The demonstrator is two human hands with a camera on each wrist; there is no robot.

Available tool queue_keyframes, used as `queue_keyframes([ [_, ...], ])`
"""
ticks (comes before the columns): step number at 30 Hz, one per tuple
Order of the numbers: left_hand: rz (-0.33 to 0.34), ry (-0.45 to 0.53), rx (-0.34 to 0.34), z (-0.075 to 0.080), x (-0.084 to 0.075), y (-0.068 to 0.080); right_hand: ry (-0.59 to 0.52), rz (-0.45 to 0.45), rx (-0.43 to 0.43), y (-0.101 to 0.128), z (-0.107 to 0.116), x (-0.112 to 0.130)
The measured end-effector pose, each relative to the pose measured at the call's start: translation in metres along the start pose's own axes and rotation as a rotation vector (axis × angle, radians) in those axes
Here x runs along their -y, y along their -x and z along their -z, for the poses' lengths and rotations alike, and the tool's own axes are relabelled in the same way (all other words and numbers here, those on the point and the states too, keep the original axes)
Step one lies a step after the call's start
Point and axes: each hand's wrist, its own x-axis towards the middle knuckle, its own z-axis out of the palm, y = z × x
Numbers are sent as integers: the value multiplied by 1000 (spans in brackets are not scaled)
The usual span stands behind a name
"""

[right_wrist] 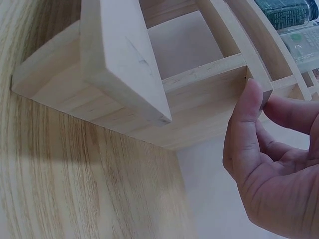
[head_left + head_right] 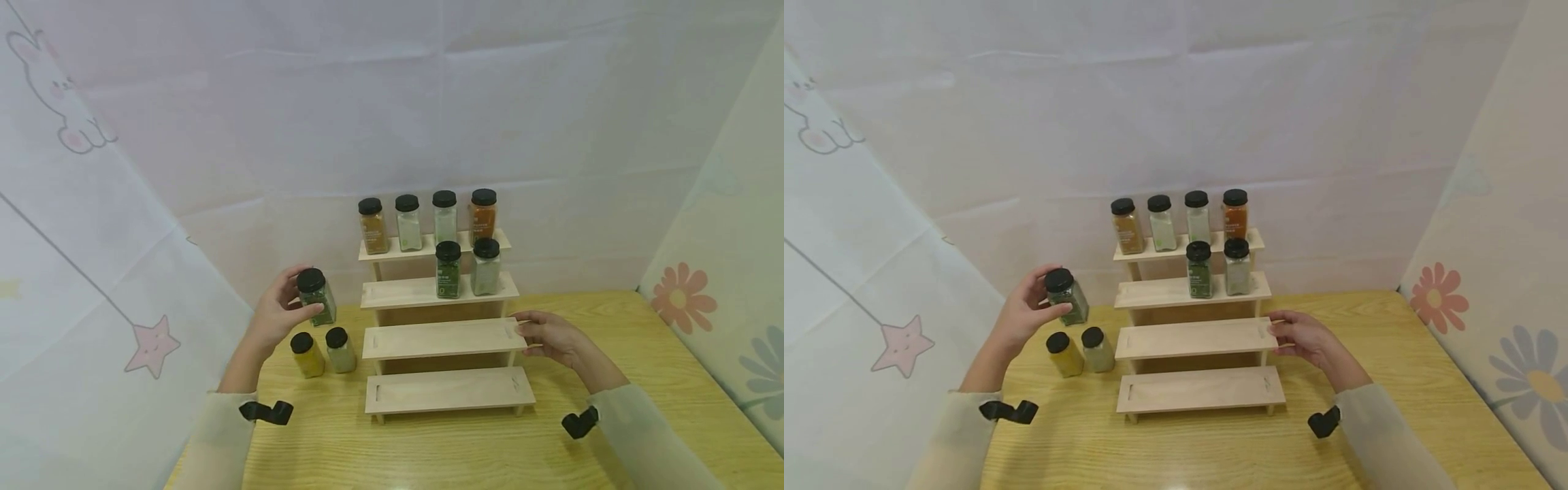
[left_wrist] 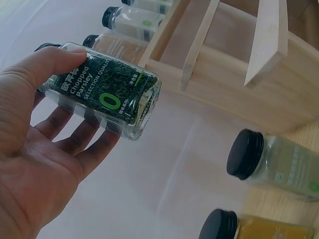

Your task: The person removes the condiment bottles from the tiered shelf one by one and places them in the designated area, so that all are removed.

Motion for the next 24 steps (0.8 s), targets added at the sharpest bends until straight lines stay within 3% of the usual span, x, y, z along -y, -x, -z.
queue_keyframes([
  [11, 11, -19, -24, 20, 16, 15, 77, -9, -54, 1, -1, -1],
  [24, 21, -67, -70, 46, 19, 30, 111, -3, -73, 2, -2, 2],
])
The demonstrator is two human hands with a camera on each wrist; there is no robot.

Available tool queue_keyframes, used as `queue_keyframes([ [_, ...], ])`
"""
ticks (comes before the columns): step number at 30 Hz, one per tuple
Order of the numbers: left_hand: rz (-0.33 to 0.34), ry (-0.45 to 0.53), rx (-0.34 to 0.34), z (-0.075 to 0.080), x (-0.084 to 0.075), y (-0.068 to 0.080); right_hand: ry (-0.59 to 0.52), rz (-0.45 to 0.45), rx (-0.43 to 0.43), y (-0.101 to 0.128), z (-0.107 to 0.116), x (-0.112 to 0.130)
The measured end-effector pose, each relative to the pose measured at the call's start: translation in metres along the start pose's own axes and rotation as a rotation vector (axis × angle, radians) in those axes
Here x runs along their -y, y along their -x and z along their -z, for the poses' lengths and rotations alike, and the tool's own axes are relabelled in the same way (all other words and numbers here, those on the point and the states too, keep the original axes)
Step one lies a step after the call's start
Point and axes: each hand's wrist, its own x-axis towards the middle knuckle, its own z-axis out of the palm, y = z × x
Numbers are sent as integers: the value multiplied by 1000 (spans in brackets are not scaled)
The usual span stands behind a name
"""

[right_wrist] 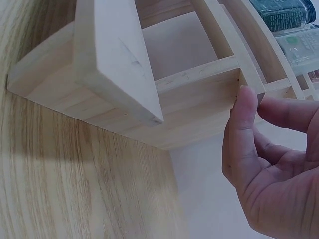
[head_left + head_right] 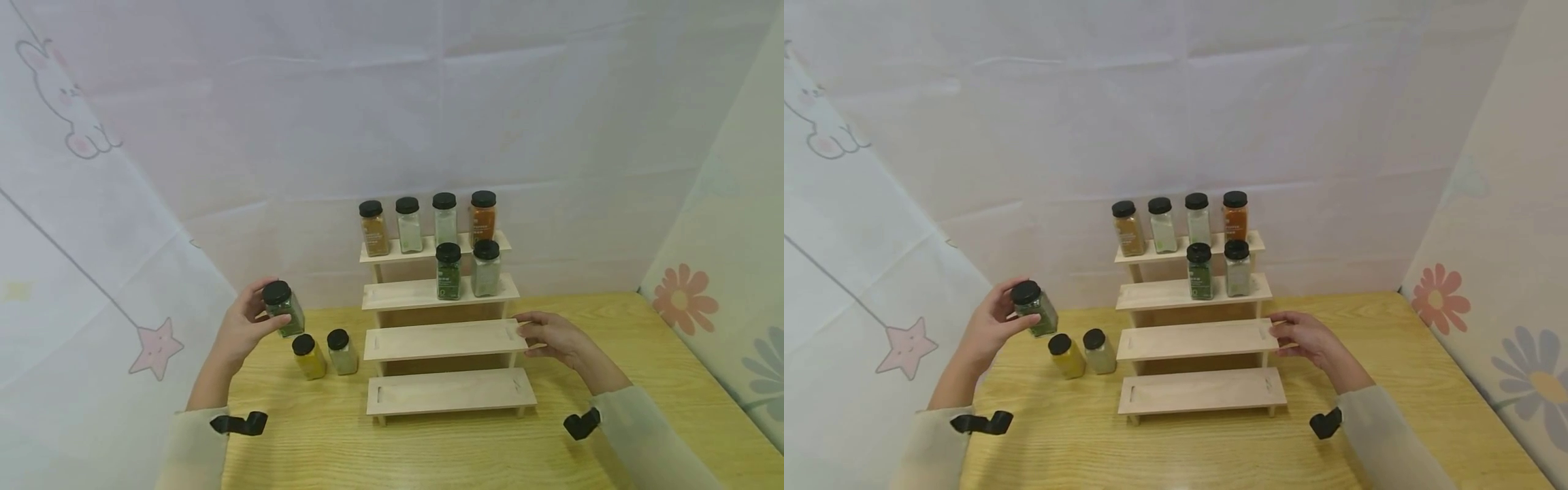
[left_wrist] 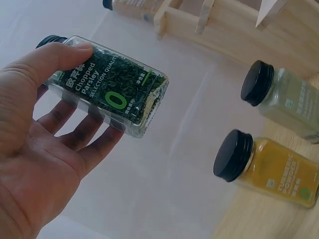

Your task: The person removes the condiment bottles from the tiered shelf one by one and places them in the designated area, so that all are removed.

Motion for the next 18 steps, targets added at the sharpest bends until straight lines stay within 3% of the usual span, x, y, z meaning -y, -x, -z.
queue_keyframes([
  [5, -16, 48, -13, 9, 10, 5, -4, 1, 8, -1, 0, 2],
  [10, 12, 92, -6, 16, 21, 10, -14, -10, 14, 0, 0, 3],
  [18, 17, 84, -6, 26, 38, 16, -16, -12, 23, 4, -3, 9],
])
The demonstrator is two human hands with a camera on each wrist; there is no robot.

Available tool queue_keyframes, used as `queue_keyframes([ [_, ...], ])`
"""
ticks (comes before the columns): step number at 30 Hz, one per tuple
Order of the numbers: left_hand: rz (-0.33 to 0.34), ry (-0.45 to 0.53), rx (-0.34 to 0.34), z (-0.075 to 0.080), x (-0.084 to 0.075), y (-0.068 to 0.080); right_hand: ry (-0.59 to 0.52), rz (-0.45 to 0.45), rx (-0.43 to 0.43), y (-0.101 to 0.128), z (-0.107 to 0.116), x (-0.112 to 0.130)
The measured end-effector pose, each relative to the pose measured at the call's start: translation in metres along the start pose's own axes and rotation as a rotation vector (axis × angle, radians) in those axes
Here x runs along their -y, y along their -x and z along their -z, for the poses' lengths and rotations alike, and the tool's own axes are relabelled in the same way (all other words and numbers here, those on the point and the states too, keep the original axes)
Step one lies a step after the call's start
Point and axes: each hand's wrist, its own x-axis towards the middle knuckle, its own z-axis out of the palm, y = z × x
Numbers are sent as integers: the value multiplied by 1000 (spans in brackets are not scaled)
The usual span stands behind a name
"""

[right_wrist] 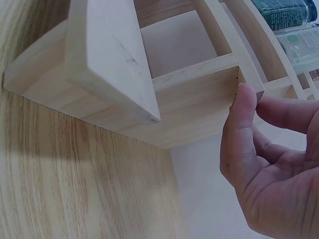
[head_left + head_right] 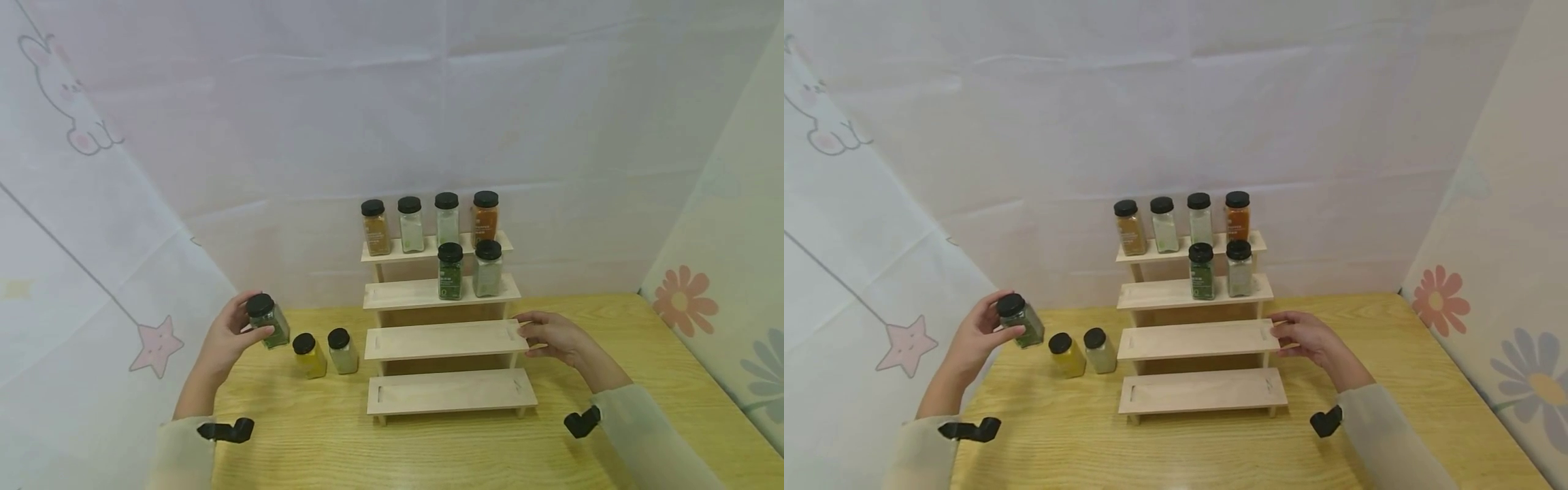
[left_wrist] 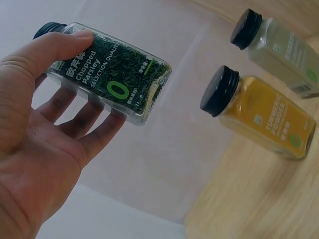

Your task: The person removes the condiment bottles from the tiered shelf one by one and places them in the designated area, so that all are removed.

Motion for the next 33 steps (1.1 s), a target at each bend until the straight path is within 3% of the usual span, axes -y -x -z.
queue_keyframes([
  [12, 67, 6, 27, 13, 30, 5, -12, -12, 1, -4, 2, -2],
  [22, 128, 5, 9, 16, 56, 9, -14, -9, 3, -6, 4, -4],
  [33, 123, 45, 12, 11, 84, 15, -20, -22, 2, -3, 1, -3],
])
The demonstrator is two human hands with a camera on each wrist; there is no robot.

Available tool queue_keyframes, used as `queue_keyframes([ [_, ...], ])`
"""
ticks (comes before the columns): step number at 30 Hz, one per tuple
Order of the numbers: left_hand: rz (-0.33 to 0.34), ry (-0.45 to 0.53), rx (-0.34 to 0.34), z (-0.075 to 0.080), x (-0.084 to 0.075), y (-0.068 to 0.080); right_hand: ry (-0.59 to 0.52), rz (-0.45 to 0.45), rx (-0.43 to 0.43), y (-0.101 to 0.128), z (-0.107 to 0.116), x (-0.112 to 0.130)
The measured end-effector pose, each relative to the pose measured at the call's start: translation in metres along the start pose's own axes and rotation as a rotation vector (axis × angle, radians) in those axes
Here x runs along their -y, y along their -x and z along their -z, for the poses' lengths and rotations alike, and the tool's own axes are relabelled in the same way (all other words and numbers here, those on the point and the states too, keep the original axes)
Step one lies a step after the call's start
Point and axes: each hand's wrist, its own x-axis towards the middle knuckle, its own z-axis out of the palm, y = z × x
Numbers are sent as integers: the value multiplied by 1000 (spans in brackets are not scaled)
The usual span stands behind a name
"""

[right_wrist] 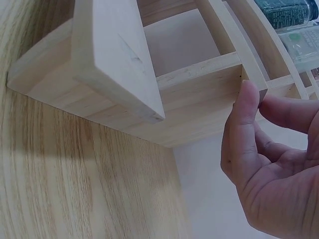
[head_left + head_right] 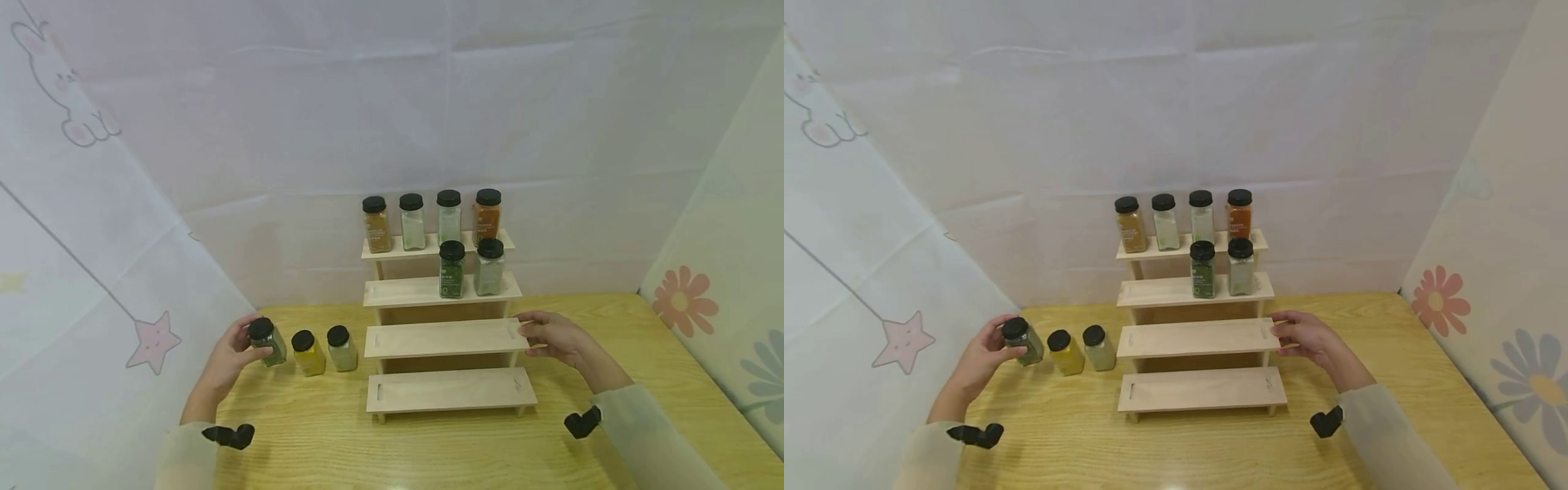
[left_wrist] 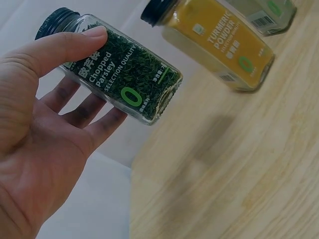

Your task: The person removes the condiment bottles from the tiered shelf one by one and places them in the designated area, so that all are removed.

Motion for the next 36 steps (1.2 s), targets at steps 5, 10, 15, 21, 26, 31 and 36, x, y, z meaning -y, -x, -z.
queue_keyframes([
  [5, 24, -2, 11, -4, 10, 1, -7, 2, 1, 0, 0, 0],
  [10, 43, -9, 23, -5, 16, 3, -3, 7, 8, -1, 1, -1],
  [15, 47, -10, 29, -6, 22, 5, -12, 10, 19, -1, 2, -1],
  [21, 49, 17, 20, -9, 28, 5, -17, 9, 22, 0, 2, -1],
  [26, 54, 21, 18, -10, 35, 4, -18, 4, 19, 0, 1, -1],
  [31, 60, 15, 21, -12, 40, 4, -19, 3, 20, 0, 1, -1],
  [36, 67, 18, 6, -14, 41, 4, -16, 3, 16, 0, 1, -1],
])
